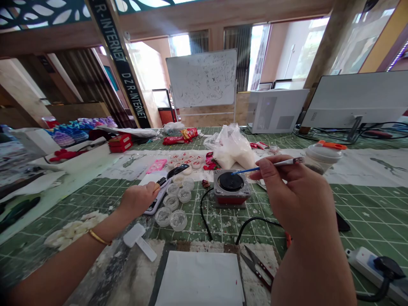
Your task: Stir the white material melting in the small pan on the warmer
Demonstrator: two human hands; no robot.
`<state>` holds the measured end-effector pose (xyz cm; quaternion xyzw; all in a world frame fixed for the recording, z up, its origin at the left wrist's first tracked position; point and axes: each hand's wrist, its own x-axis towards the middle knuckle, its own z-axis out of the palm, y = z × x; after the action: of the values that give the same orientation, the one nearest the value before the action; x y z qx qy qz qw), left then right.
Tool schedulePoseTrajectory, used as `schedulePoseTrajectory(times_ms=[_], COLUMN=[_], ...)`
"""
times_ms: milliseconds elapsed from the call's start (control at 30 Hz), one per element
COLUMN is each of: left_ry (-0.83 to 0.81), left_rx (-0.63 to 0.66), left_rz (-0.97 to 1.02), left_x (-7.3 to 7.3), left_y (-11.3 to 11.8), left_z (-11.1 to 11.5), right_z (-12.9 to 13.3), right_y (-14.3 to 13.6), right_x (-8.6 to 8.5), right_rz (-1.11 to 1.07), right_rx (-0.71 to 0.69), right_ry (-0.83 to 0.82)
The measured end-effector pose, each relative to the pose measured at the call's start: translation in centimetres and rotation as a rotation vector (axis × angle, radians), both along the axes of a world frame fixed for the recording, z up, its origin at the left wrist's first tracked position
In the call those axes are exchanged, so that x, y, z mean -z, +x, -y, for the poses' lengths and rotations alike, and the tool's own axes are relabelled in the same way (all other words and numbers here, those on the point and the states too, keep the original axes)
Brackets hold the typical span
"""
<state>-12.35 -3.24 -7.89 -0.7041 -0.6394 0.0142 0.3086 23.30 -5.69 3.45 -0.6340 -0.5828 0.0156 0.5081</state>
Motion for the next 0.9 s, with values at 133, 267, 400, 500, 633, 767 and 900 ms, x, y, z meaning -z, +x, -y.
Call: schedulePoseTrajectory(times_ms=[133,267,400,500,633,767,900], left_ry=[-0.004,0.003,0.014,0.014,0.004,-0.004,-0.007], left_rx=[-0.001,0.011,0.018,0.021,0.015,0.003,-0.001], left_rz=[-0.01,-0.028,-0.032,-0.024,-0.019,-0.006,0.001], left_x=[-0.19,-0.28,-0.18,-0.08,0.02,0.03,-0.03], left_y=[0.08,0.28,0.43,0.4,0.28,0.2,0.24], left_z=[0.07,-0.02,-0.14,-0.14,-0.11,-0.1,-0.05], right_z=[-0.02,0.41,0.66,0.68,0.69,0.75,0.78], right_y=[-0.04,-0.24,-0.49,-0.61,-0.68,-0.76,-0.87], right_x=[-0.04,-0.41,-0.77,-0.87,-0.86,-0.8,-0.73], right_rz=[0.004,-0.018,-0.019,-0.038,-0.042,-0.048,-0.04], right_rx=[0.004,0.028,0.011,0.004,-0.004,0.003,0.007], right_ry=[-0.004,-0.063,-0.067,-0.094,-0.098,-0.107,-0.058])
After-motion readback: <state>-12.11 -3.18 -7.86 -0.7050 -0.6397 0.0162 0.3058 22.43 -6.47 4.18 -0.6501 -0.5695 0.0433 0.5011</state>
